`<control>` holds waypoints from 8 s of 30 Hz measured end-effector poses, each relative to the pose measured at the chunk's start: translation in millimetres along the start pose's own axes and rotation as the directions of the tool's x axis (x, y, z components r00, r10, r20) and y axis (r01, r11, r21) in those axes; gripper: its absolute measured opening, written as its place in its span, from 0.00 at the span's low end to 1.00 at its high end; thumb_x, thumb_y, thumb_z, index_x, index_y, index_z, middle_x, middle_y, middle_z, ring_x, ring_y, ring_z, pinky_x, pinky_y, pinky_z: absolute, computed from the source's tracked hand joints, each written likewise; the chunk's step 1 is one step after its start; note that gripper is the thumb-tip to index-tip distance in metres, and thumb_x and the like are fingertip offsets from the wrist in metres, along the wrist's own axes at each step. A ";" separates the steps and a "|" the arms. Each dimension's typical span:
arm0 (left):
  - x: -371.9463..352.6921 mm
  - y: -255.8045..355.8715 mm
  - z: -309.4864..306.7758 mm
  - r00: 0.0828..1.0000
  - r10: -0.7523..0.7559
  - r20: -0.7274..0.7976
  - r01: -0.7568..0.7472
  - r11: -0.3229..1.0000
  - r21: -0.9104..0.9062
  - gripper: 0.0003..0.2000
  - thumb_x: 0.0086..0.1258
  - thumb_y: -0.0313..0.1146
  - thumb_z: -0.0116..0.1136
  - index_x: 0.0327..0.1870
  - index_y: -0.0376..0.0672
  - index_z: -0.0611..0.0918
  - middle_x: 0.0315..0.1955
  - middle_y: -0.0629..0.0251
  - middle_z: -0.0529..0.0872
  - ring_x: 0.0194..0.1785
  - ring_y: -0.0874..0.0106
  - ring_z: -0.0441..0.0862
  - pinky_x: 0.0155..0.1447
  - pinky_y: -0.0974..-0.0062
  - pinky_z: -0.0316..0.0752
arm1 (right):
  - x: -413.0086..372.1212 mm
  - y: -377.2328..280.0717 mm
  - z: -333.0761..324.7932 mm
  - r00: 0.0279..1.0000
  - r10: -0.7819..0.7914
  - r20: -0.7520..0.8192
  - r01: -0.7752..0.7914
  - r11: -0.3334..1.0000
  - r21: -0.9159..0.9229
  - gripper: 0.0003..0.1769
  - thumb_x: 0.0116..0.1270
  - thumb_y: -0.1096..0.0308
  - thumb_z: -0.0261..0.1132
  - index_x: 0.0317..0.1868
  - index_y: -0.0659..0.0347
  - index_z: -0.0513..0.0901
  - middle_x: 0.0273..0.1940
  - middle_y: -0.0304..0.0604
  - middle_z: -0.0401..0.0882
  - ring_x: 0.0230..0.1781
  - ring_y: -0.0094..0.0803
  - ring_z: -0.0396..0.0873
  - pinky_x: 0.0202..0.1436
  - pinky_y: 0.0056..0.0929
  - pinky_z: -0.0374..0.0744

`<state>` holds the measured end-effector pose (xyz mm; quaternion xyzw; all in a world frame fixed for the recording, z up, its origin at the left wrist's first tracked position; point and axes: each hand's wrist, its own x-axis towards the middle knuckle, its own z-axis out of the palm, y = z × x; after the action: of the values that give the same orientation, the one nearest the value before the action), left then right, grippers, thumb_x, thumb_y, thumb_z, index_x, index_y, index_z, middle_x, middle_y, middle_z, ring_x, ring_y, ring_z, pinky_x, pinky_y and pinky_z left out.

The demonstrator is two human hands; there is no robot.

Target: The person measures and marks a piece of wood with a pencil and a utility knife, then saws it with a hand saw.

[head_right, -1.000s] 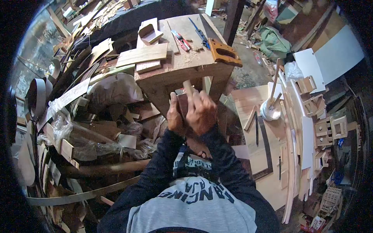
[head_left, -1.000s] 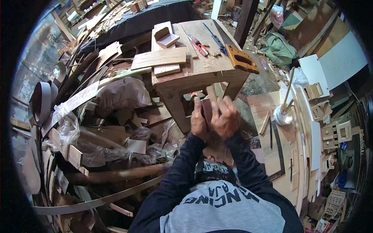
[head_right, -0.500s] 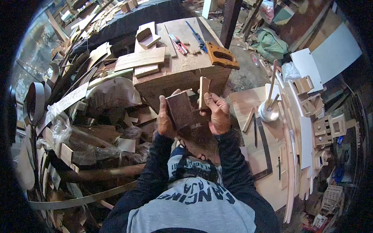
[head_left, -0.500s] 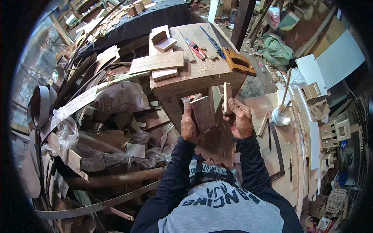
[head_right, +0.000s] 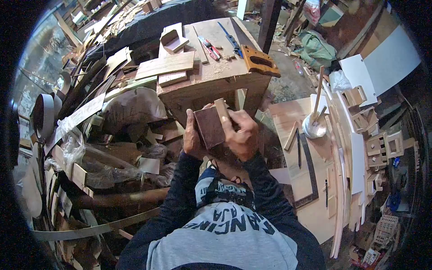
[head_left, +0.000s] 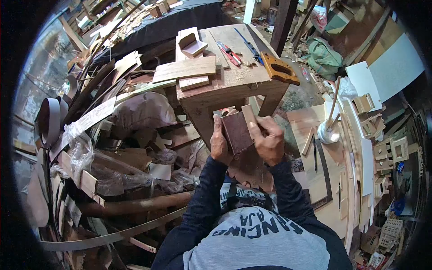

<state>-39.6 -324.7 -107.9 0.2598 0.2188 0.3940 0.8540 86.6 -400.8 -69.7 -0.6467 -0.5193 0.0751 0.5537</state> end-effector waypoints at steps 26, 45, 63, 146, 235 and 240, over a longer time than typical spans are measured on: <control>6.9 1.2 -7.3 1.000 0.021 0.016 -0.021 1.000 0.021 0.35 0.78 0.64 0.35 0.68 0.40 0.70 0.58 0.55 0.80 0.56 0.64 0.81 0.61 0.66 0.78 | -20.0 6.4 -4.3 0.979 -0.158 0.131 0.185 0.956 -0.228 0.16 0.56 0.72 0.72 0.47 0.60 0.87 0.41 0.48 0.78 0.40 0.45 0.80 0.44 0.39 0.78; 14.0 -15.6 10.2 1.000 -0.005 -0.011 0.003 0.993 -0.121 0.36 0.78 0.65 0.31 0.67 0.39 0.71 0.57 0.55 0.80 0.56 0.61 0.81 0.61 0.60 0.78 | -18.5 3.9 11.0 0.984 0.175 0.032 -0.177 0.983 0.053 0.21 0.62 0.59 0.75 0.46 0.69 0.83 0.39 0.45 0.80 0.37 0.31 0.81 0.41 0.28 0.79; 31.1 -34.6 -4.3 0.994 0.084 -0.068 -0.081 0.995 0.051 0.37 0.78 0.64 0.30 0.66 0.37 0.73 0.53 0.55 0.83 0.54 0.60 0.81 0.62 0.63 0.76 | 15.9 -5.2 17.6 0.999 -0.050 -0.009 0.047 0.985 -0.164 0.10 0.66 0.68 0.65 0.32 0.67 0.79 0.28 0.55 0.76 0.29 0.53 0.79 0.33 0.43 0.75; 57.8 74.5 -26.6 1.000 0.007 -0.004 -0.004 0.831 0.556 0.23 0.74 0.36 0.61 0.66 0.37 0.75 0.50 0.65 0.84 0.51 0.76 0.80 0.55 0.76 0.76 | 126.1 -38.6 64.6 0.726 0.373 0.578 -0.381 -0.481 0.789 0.13 0.75 0.66 0.61 0.52 0.66 0.79 0.43 0.43 0.82 0.38 0.25 0.82 0.32 0.18 0.81; 141.4 142.1 46.8 0.865 0.497 0.074 -0.460 0.723 0.515 0.14 0.75 0.33 0.60 0.56 0.39 0.79 0.38 0.72 0.80 0.41 0.81 0.75 0.47 0.82 0.72 | 133.8 28.8 46.8 0.969 0.215 -0.124 -0.223 0.973 -0.056 0.17 0.73 0.72 0.57 0.59 0.68 0.78 0.50 0.51 0.84 0.47 0.35 0.83 0.52 0.31 0.79; 118.3 88.6 53.0 0.941 0.169 0.295 -0.308 0.792 0.528 0.14 0.76 0.31 0.57 0.58 0.39 0.77 0.39 0.72 0.80 0.41 0.82 0.75 0.46 0.83 0.71 | 62.0 37.2 10.2 0.930 0.283 -0.237 -0.312 0.945 -0.097 0.17 0.75 0.64 0.55 0.56 0.64 0.79 0.47 0.53 0.83 0.45 0.40 0.82 0.52 0.35 0.78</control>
<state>11.7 -196.9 -32.5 0.5712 0.1897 0.3831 0.7007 129.4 -341.8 -73.4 -0.7575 -0.3546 0.0517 0.5457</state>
